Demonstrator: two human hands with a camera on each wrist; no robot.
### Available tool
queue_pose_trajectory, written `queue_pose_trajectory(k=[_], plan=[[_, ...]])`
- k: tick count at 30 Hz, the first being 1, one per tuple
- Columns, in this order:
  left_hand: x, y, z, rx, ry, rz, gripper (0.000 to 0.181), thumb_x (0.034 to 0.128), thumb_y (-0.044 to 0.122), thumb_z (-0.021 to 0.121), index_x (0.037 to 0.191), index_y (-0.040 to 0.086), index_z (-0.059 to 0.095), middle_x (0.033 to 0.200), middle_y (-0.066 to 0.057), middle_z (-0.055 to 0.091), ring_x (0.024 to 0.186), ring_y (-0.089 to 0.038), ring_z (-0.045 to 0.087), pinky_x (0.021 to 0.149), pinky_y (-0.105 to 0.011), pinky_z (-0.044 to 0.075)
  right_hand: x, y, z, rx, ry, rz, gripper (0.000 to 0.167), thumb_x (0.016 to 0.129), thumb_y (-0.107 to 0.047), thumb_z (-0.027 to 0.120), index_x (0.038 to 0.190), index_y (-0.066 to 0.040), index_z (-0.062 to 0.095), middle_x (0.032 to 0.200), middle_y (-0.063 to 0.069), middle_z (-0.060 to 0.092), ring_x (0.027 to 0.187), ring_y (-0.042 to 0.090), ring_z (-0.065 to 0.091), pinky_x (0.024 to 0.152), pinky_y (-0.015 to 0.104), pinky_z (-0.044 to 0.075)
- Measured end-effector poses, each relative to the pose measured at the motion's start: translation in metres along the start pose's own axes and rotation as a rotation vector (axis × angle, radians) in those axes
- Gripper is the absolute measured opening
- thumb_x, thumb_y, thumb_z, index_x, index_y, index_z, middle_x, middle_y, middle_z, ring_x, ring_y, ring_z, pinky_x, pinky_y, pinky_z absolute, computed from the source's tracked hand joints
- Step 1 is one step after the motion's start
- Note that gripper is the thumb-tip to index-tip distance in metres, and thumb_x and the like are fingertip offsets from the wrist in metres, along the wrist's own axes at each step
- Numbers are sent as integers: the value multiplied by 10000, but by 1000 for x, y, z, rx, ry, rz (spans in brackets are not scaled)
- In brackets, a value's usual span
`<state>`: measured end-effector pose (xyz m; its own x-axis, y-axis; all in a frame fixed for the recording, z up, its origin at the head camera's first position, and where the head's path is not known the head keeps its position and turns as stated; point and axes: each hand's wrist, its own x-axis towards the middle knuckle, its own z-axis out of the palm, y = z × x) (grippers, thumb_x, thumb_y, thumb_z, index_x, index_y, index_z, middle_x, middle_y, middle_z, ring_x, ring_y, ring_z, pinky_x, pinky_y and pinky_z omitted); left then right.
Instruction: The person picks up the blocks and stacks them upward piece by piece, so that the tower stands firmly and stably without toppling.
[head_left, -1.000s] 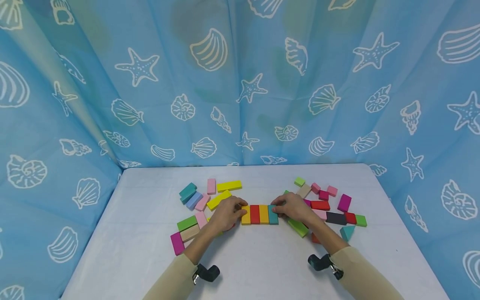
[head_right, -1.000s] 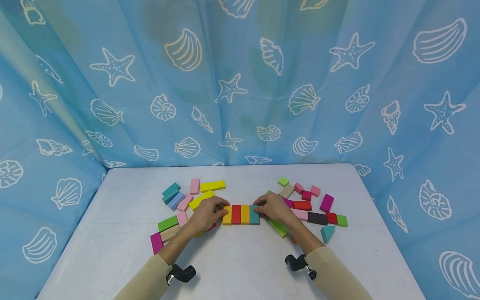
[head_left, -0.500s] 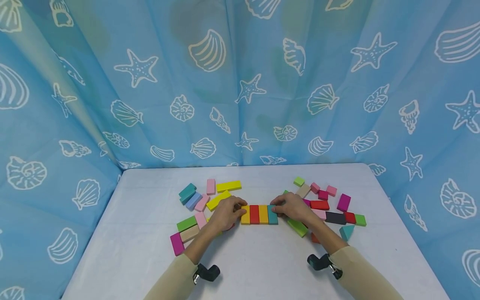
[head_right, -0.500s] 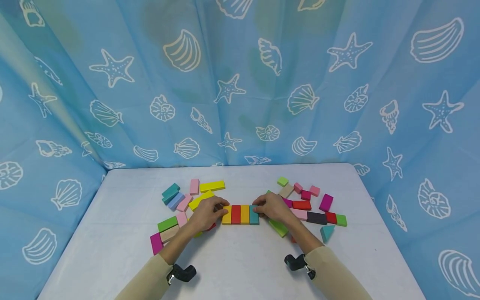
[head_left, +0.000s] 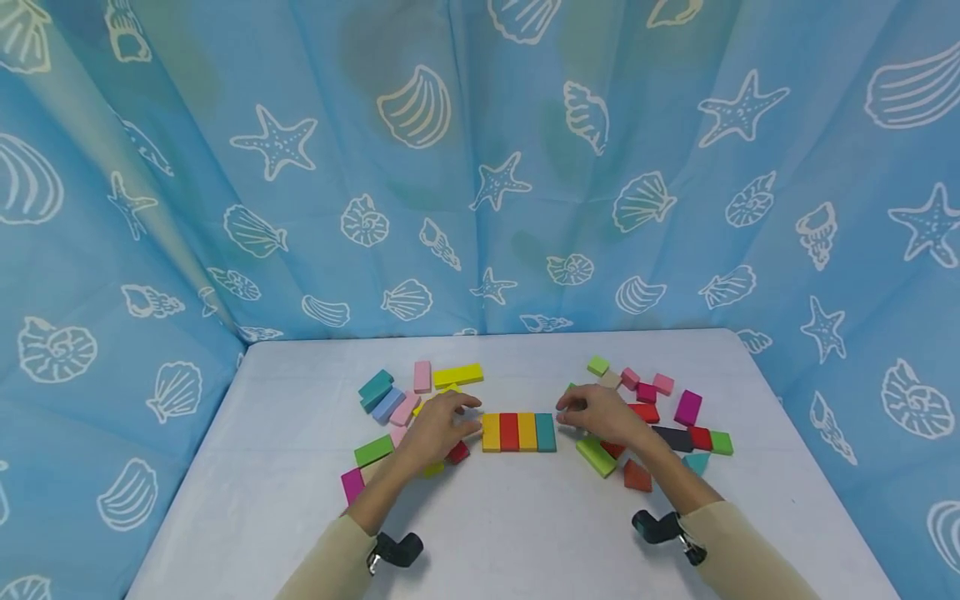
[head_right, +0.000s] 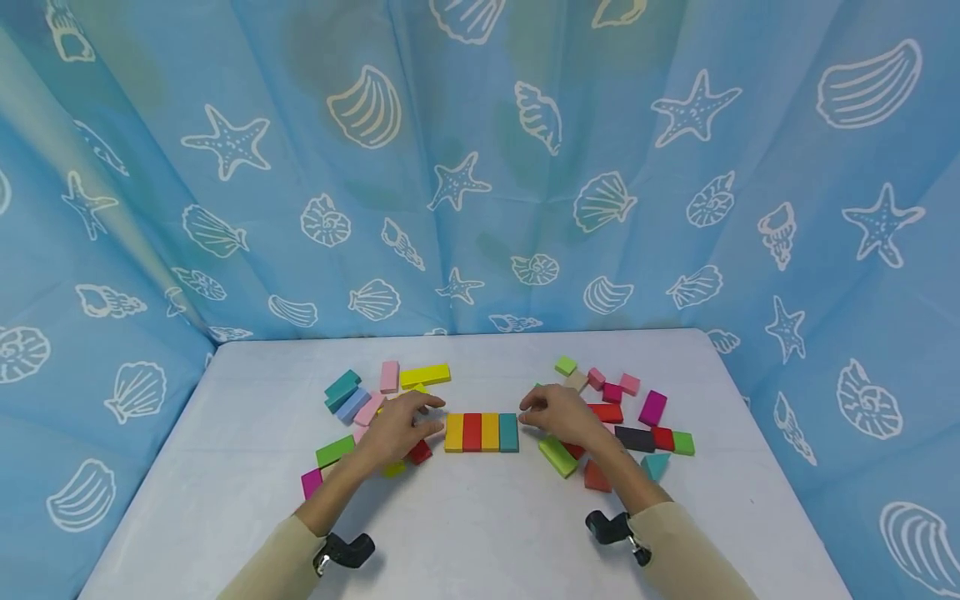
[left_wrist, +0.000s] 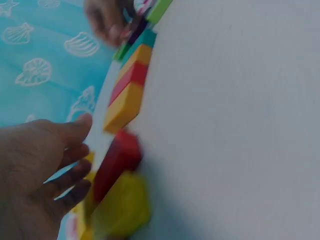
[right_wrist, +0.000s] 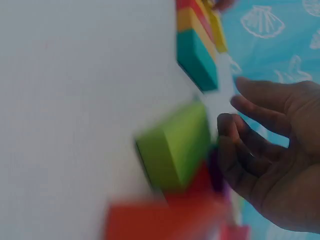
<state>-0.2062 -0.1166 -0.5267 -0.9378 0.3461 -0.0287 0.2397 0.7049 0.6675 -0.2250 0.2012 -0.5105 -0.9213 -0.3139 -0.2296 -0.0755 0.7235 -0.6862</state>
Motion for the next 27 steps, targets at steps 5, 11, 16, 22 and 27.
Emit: queue_pose_trajectory(k=[5, 11, 16, 22, 27], plan=[[-15, -7, -24, 120, -64, 40, 409, 909, 315, 761, 1290, 189, 681, 1266, -3, 649, 1129, -196, 548, 940, -382, 522, -25, 5, -26, -131, -100, 40, 245, 830, -266, 833, 995, -167, 681, 838, -21, 620, 765, 166, 579, 655, 280, 503], [-22, -14, -33, 230, -178, 101, 528, 849, 335, 812, 1344, 234, 655, 1308, -28, 619, 1177, -200, 517, 896, -367, 531, -43, 3, -34, -352, -198, 67, 424, 673, -373, 930, 980, -207, 691, 824, -59, 596, 794, 144, 564, 685, 319, 522], [-23, -16, -28, 265, -170, 83, 481, 864, 331, 799, 1318, 240, 670, 1279, -32, 599, 1113, -171, 513, 839, -300, 532, -43, 4, -20, -409, -135, 3, 453, 654, -372, 945, 982, -214, 676, 842, -73, 603, 793, 119, 559, 649, 284, 527], [-22, -12, -26, 274, -127, 52, 367, 830, 361, 832, 1161, 241, 730, 1169, 3, 602, 1056, -155, 511, 815, -295, 523, -44, 6, -7, -459, -73, -78, 436, 658, -296, 953, 988, -256, 671, 944, -88, 596, 926, 119, 556, 701, 285, 545], [-22, -10, -24, 242, -140, 35, 337, 802, 324, 861, 1090, 268, 695, 1111, 29, 591, 1022, -153, 514, 780, -279, 532, -44, 4, 0, -387, -74, -96, 395, 732, -217, 912, 1017, -279, 647, 963, -123, 604, 970, 112, 568, 764, 294, 561]])
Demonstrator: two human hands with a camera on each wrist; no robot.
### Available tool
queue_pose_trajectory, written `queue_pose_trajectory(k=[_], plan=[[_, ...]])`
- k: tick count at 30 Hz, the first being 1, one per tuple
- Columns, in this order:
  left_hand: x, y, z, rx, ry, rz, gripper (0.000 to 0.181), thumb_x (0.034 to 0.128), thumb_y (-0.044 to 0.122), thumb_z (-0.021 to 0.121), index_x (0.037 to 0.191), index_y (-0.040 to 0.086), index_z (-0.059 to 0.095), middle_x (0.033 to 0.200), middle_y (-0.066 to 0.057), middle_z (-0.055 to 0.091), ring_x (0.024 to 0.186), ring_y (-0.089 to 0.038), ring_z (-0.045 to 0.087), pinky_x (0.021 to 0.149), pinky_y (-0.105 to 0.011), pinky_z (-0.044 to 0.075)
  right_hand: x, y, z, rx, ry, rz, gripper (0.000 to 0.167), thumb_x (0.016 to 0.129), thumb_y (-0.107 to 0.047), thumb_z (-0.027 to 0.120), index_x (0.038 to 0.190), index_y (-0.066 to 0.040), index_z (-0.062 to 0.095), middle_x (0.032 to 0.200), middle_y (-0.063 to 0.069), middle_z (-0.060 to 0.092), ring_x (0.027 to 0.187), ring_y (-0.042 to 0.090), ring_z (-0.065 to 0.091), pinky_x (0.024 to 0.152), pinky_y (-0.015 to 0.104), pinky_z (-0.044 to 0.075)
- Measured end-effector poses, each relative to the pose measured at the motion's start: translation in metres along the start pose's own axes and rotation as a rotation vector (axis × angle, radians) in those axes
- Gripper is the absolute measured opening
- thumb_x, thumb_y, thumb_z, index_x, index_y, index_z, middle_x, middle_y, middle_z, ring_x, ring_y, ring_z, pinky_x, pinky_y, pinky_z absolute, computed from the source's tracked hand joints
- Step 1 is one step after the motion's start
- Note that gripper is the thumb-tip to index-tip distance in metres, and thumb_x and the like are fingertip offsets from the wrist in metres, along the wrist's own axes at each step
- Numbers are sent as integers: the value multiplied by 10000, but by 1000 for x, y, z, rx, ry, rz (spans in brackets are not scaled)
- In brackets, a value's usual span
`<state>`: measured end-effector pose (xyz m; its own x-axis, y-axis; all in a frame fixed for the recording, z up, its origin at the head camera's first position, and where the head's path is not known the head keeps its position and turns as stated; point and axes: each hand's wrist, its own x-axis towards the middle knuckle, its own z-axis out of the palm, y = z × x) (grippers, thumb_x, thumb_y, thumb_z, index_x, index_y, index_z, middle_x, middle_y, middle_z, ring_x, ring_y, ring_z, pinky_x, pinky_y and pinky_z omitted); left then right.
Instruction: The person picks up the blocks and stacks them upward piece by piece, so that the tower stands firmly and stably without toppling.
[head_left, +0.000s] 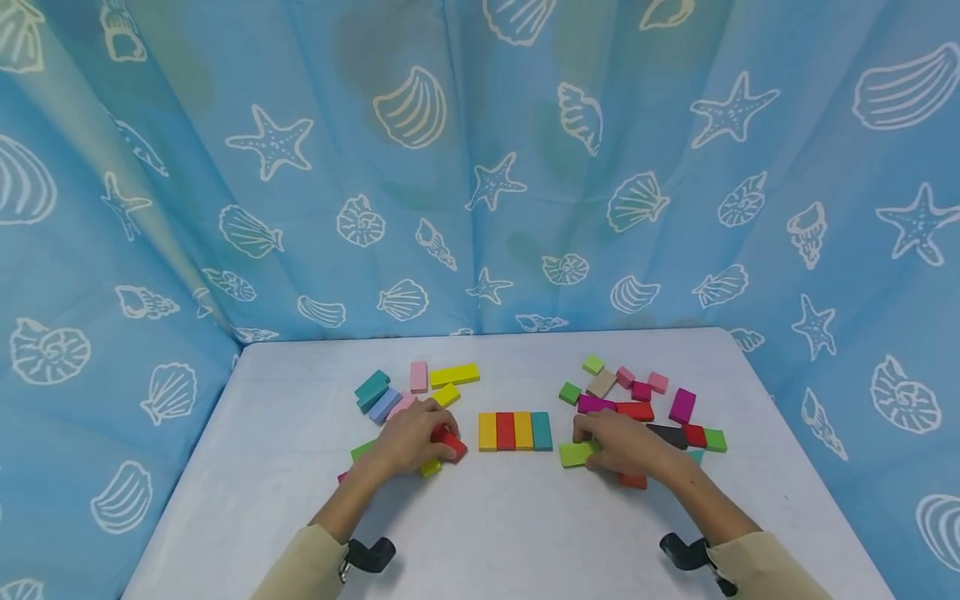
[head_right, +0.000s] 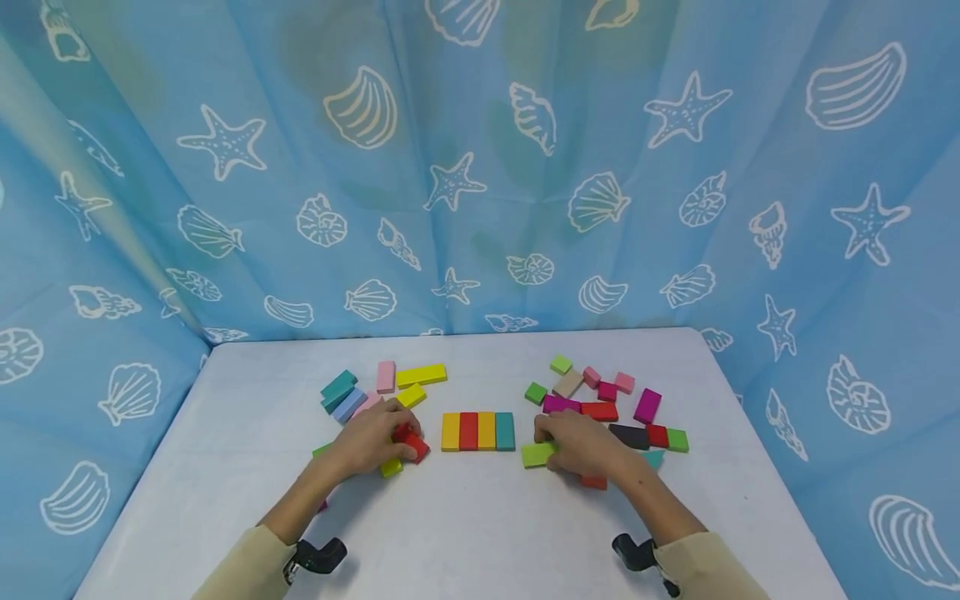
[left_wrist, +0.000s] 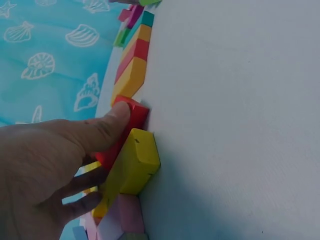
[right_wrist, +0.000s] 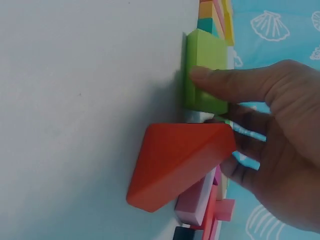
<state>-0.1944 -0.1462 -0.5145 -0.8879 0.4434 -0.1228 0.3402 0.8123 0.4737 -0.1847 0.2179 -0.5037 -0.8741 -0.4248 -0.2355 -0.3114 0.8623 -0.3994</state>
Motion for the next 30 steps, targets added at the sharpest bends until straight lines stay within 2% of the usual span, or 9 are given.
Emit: queue_pose_trajectory(k=[5, 8, 10, 14, 17, 21, 24, 30], plan=[[0, 0, 0, -65, -11, 12, 266, 847, 250, 827, 1064, 264, 673, 1036, 67, 605, 978, -139, 539, 784, -261, 526, 6, 1, 0, 150, 9, 18, 337, 780, -176, 877, 1015, -268, 653, 928, -114, 612, 898, 108, 573, 752, 270, 558], [2, 0, -2, -116, 13, 9, 209, 893, 197, 780, 1068, 266, 691, 1015, 83, 619, 954, -127, 558, 827, -278, 527, 13, 3, -4, 231, 36, 2, 301, 810, -180, 853, 1045, -257, 683, 947, -90, 629, 908, 126, 581, 741, 258, 558], [5, 0, -6, -174, 42, -21, 199, 915, 173, 753, 1078, 273, 702, 1015, 94, 626, 957, -126, 565, 856, -300, 531, 17, 5, -8, 272, 76, -31, 288, 828, -184, 837, 1077, -239, 702, 983, -73, 653, 930, 139, 600, 752, 263, 563], [20, 0, -10, -291, 133, -66, 205, 937, 162, 725, 1105, 279, 715, 1064, 92, 635, 991, -144, 583, 881, -328, 548, 30, 7, -12, 323, 166, -55, 263, 871, -222, 800, 1123, -243, 727, 1057, -66, 692, 980, 150, 624, 805, 291, 557], [37, 3, -8, -328, 181, -64, 208, 945, 163, 716, 1135, 248, 720, 1096, 63, 642, 1012, -152, 597, 879, -321, 559, 43, 6, -13, 356, 200, -33, 246, 906, -251, 764, 1151, -242, 741, 1097, -52, 702, 1015, 174, 619, 811, 312, 553], [60, 10, 0, -311, 188, -53, 216, 956, 169, 703, 1169, 201, 718, 1109, 20, 650, 1024, -163, 598, 887, -307, 556, 64, 1, -12, 355, 190, -13, 241, 941, -250, 722, 1177, -205, 743, 1121, -23, 705, 1038, 203, 611, 832, 346, 558], [74, 16, 6, -275, 172, -51, 214, 965, 174, 691, 1177, 183, 715, 1102, 1, 652, 1017, -172, 589, 904, -311, 544, 77, -2, -11, 302, 177, -21, 225, 953, -213, 706, 1172, -176, 743, 1101, -19, 714, 1030, 199, 619, 891, 382, 551], [88, 19, 14, -182, 123, -91, 213, 964, 180, 694, 1176, 176, 715, 1065, 1, 647, 978, -164, 569, 903, -306, 535, 90, -8, -7, 240, 156, -13, 202, 955, -169, 697, 1147, -147, 754, 1055, -15, 729, 1002, 197, 632, 934, 406, 538]])
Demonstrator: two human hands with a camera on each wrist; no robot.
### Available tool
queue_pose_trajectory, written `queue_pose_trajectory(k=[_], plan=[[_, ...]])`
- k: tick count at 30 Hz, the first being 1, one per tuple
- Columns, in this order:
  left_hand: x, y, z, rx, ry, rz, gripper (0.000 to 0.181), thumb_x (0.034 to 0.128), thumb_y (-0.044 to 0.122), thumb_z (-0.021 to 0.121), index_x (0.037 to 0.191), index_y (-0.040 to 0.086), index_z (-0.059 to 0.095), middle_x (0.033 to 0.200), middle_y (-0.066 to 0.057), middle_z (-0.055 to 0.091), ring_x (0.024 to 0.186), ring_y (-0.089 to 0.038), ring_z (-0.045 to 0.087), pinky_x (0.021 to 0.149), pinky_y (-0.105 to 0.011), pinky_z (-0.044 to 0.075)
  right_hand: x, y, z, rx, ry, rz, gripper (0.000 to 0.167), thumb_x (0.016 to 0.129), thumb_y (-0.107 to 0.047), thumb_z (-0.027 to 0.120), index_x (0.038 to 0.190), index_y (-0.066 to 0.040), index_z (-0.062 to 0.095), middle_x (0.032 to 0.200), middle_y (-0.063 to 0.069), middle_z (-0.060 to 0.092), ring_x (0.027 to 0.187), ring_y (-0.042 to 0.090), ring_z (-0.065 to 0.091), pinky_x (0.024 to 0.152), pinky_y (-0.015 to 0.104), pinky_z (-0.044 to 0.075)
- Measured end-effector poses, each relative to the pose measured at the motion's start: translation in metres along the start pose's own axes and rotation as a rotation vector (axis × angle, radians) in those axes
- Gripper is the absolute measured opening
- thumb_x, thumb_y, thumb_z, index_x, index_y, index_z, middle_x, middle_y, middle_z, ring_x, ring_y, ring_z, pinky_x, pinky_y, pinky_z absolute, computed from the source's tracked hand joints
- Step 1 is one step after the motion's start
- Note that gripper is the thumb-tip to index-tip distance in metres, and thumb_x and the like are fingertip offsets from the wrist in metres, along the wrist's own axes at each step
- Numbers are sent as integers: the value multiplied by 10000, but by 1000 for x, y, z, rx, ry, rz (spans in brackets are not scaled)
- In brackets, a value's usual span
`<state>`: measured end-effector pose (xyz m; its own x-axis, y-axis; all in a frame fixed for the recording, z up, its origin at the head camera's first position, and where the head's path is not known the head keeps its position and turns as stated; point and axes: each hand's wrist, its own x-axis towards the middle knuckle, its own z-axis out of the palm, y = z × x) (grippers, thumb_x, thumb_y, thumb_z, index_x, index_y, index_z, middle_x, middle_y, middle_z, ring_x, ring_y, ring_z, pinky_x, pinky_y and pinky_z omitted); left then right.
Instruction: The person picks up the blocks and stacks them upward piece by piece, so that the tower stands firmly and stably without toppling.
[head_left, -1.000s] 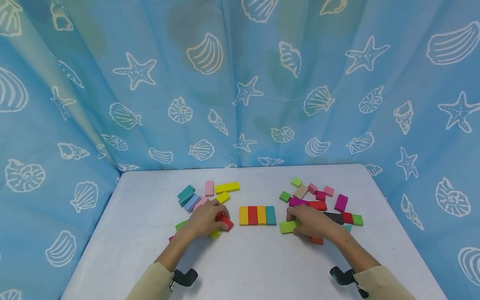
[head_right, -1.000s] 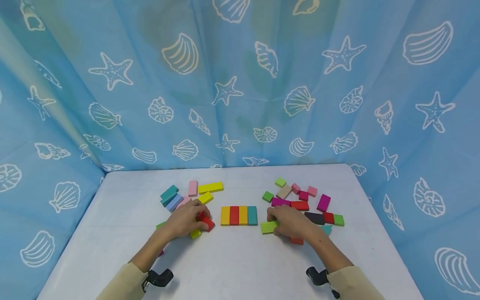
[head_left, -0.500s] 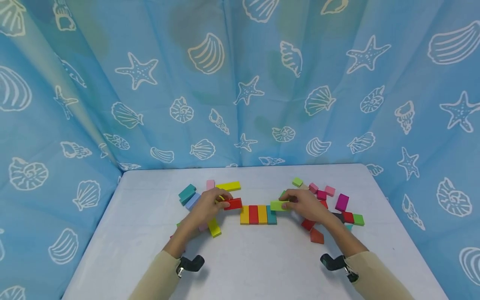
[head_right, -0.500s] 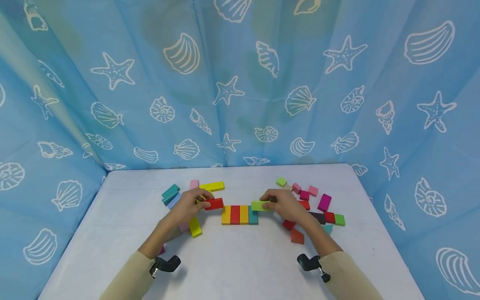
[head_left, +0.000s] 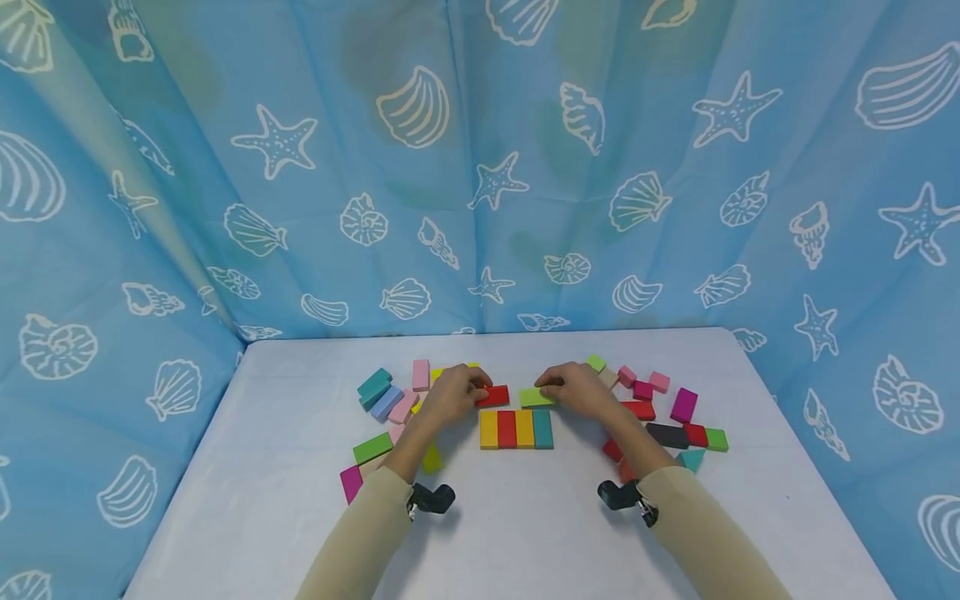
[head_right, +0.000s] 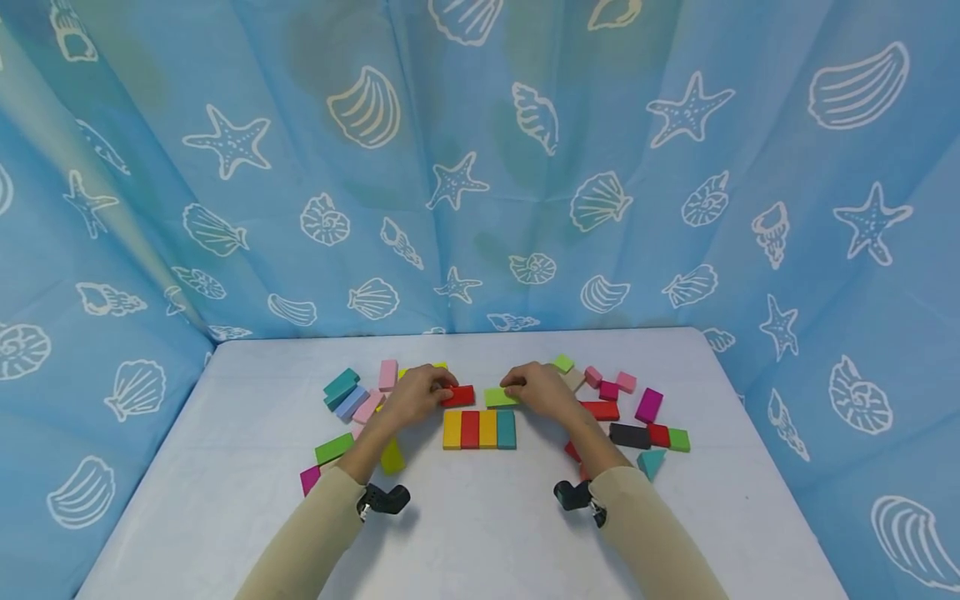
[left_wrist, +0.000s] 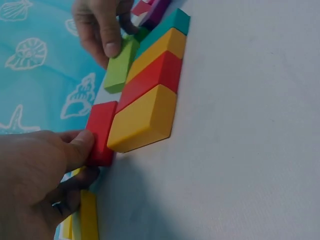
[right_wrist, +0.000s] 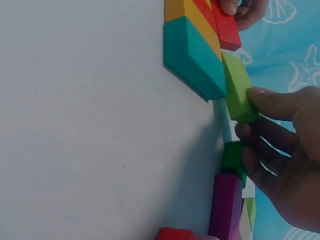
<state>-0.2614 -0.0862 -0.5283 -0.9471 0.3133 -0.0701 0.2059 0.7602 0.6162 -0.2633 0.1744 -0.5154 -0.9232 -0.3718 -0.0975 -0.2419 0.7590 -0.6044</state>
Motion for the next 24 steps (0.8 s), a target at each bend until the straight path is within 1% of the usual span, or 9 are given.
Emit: queue_pose_trajectory(k=[4, 8, 11, 15, 19, 24], plan=[[2, 2, 3, 85, -17, 8, 237, 956, 214, 707, 1190, 185, 723, 1059, 16, 671, 968, -154, 578, 906, -314, 535, 2, -5, 3, -28, -14, 11, 198, 951, -173, 702, 1138, -149, 762, 1058, -4, 730, 1014, 208, 634, 928, 401, 545], [2, 4, 5, 140, -33, 22, 245, 954, 243, 709, 1195, 207, 732, 1056, 31, 690, 978, -148, 581, 916, -327, 527, 3, -6, 4, -34, -20, 32, 193, 955, -167, 699, 1136, -163, 765, 1065, -7, 726, 1030, 206, 629, 932, 392, 544], [0, 5, 7, 142, -36, 15, 246, 949, 241, 715, 1192, 212, 740, 1058, 34, 691, 987, -146, 578, 914, -329, 529, 3, -5, 5, -16, -21, 38, 197, 951, -157, 700, 1138, -162, 765, 1074, -6, 726, 1052, 215, 626, 939, 406, 541], [-2, 4, 8, 138, -35, 9, 242, 944, 238, 720, 1182, 208, 748, 1060, 32, 692, 992, -148, 577, 913, -335, 530, 4, -4, 7, -8, -33, 14, 211, 949, -155, 699, 1150, -155, 760, 1087, -5, 727, 1080, 230, 622, 946, 432, 534], [-3, 4, 8, 137, -32, 24, 237, 951, 240, 711, 1180, 199, 751, 1064, 26, 700, 991, -152, 583, 923, -345, 527, 4, -3, 9, -11, -34, 10, 208, 948, -167, 703, 1148, -169, 761, 1084, -14, 726, 1084, 230, 620, 957, 439, 525], [-4, 4, 9, 142, -23, 52, 235, 951, 237, 711, 1177, 187, 754, 1067, 13, 711, 988, -161, 594, 932, -359, 525, 3, -4, 10, -9, -44, 28, 204, 951, -175, 700, 1146, -183, 760, 1085, -18, 721, 1061, 216, 617, 949, 426, 530]])
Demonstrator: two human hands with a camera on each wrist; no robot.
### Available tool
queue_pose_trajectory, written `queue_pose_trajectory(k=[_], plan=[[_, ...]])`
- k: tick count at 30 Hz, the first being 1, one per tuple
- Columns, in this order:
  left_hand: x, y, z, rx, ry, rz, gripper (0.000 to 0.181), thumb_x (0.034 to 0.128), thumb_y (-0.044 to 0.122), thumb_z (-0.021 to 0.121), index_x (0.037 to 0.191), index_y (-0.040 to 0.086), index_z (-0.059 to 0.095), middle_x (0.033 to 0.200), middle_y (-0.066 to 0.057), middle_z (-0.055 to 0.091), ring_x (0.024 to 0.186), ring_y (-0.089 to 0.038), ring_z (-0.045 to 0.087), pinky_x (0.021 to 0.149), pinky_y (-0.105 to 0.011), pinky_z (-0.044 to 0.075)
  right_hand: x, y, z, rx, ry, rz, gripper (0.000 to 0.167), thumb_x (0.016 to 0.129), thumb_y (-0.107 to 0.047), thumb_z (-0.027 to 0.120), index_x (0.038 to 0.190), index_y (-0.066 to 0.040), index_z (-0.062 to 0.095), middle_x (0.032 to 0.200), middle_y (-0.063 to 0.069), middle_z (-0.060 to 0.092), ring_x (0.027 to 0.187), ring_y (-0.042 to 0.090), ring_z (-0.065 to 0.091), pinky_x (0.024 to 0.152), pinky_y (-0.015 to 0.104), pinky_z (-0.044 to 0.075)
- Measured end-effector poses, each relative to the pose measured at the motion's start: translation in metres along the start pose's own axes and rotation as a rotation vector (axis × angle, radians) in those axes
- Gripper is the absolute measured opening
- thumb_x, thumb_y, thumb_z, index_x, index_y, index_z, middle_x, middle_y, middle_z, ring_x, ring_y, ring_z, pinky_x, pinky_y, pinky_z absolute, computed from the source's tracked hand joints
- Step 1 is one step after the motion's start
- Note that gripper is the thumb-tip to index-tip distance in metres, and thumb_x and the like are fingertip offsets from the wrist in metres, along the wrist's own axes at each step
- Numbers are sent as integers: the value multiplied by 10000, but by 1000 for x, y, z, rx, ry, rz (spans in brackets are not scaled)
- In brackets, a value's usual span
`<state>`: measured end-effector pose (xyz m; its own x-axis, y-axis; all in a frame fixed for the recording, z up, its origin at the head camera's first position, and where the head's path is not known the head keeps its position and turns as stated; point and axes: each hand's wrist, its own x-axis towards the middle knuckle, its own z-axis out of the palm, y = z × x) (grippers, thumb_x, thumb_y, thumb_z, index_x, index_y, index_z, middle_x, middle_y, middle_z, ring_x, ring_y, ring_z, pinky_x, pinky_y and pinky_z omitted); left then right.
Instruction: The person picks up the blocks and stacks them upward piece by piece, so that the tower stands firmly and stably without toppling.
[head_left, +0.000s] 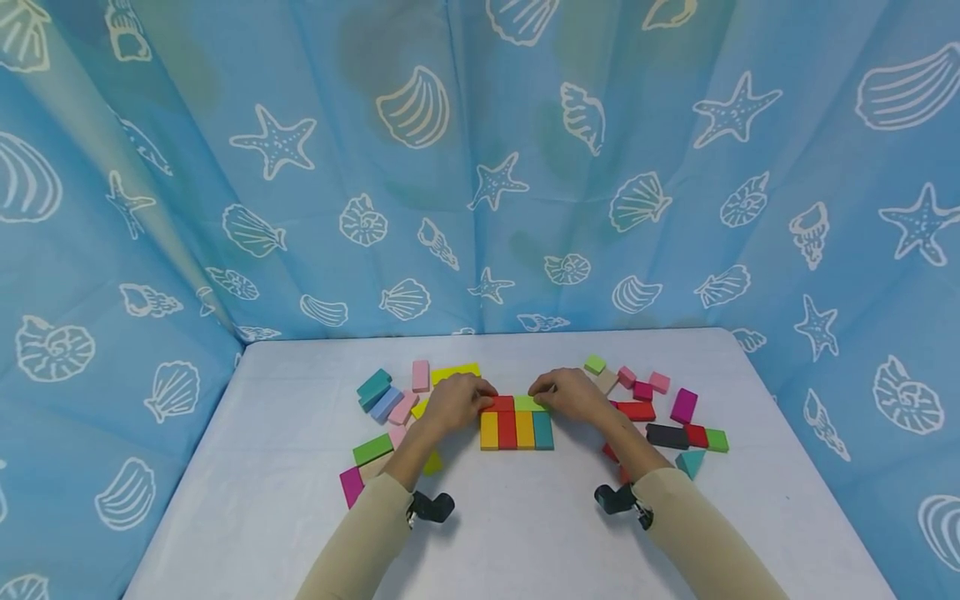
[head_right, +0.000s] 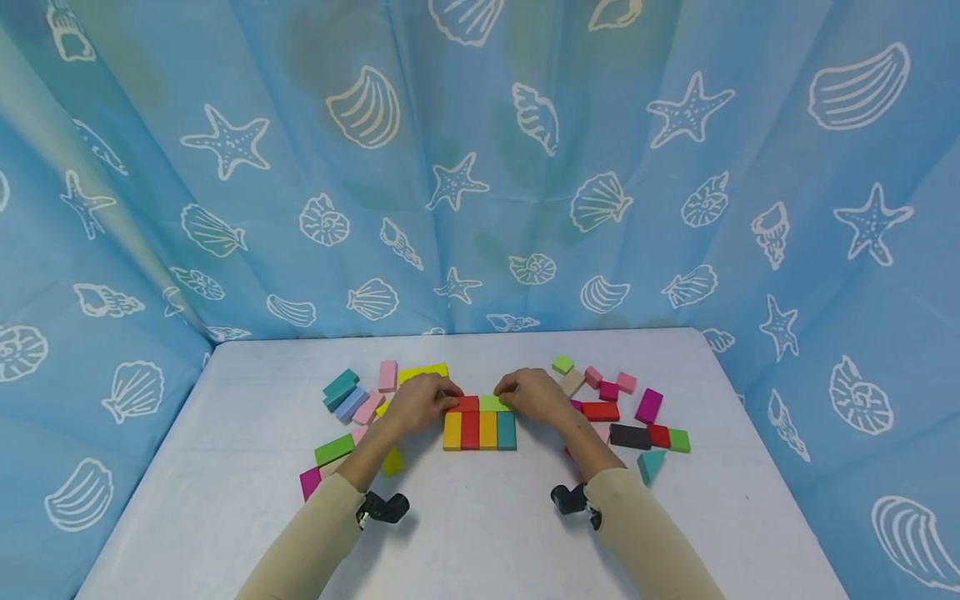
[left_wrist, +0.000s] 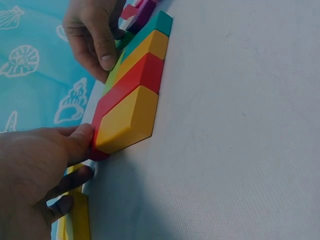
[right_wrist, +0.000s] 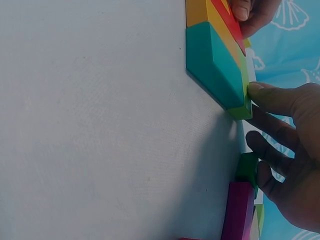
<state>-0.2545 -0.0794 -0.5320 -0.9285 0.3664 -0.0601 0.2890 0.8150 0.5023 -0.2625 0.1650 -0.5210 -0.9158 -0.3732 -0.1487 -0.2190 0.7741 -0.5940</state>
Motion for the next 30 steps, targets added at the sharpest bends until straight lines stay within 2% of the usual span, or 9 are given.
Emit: queue_pose_trajectory(k=[7, 17, 22, 26, 30], plan=[[-1, 1, 0, 13, 13, 22, 237, 950, 227, 713, 1179, 186, 756, 1079, 6, 720, 1010, -170, 608, 945, -365, 522, -1, 0, 1, -1, -5, 8, 209, 955, -182, 697, 1155, -193, 756, 1099, -21, 714, 1069, 210, 610, 952, 423, 531], [-1, 2, 1, 42, 9, 16, 247, 956, 227, 706, 1197, 201, 755, 1084, 13, 718, 1009, -167, 598, 932, -352, 517, 0, 2, 2, 3, -10, 8, 204, 962, -179, 688, 1154, -196, 754, 1108, -20, 715, 1092, 217, 613, 974, 440, 521], [0, 1, 0, 41, 0, 33, 265, 955, 234, 707, 1214, 192, 746, 1088, 8, 714, 998, -161, 603, 916, -342, 526, 0, 2, 1, 8, -4, -1, 202, 957, -181, 696, 1150, -192, 753, 1098, -23, 711, 1080, 211, 614, 964, 428, 527], [-3, -3, -8, -6, 15, 50, 274, 963, 248, 697, 1230, 199, 736, 1107, 17, 708, 1014, -152, 617, 906, -325, 537, -4, 4, -5, 3, 50, -15, 204, 944, -212, 717, 1144, -196, 754, 1092, -21, 696, 1033, 192, 617, 902, 377, 554], [-14, -15, -27, -94, 40, 49, 276, 968, 256, 693, 1238, 211, 729, 1118, 45, 691, 1025, -147, 607, 906, -323, 537, -13, 9, -24, 26, 116, -30, 222, 945, -220, 710, 1159, -173, 750, 1091, 9, 686, 966, 201, 607, 781, 326, 566]])
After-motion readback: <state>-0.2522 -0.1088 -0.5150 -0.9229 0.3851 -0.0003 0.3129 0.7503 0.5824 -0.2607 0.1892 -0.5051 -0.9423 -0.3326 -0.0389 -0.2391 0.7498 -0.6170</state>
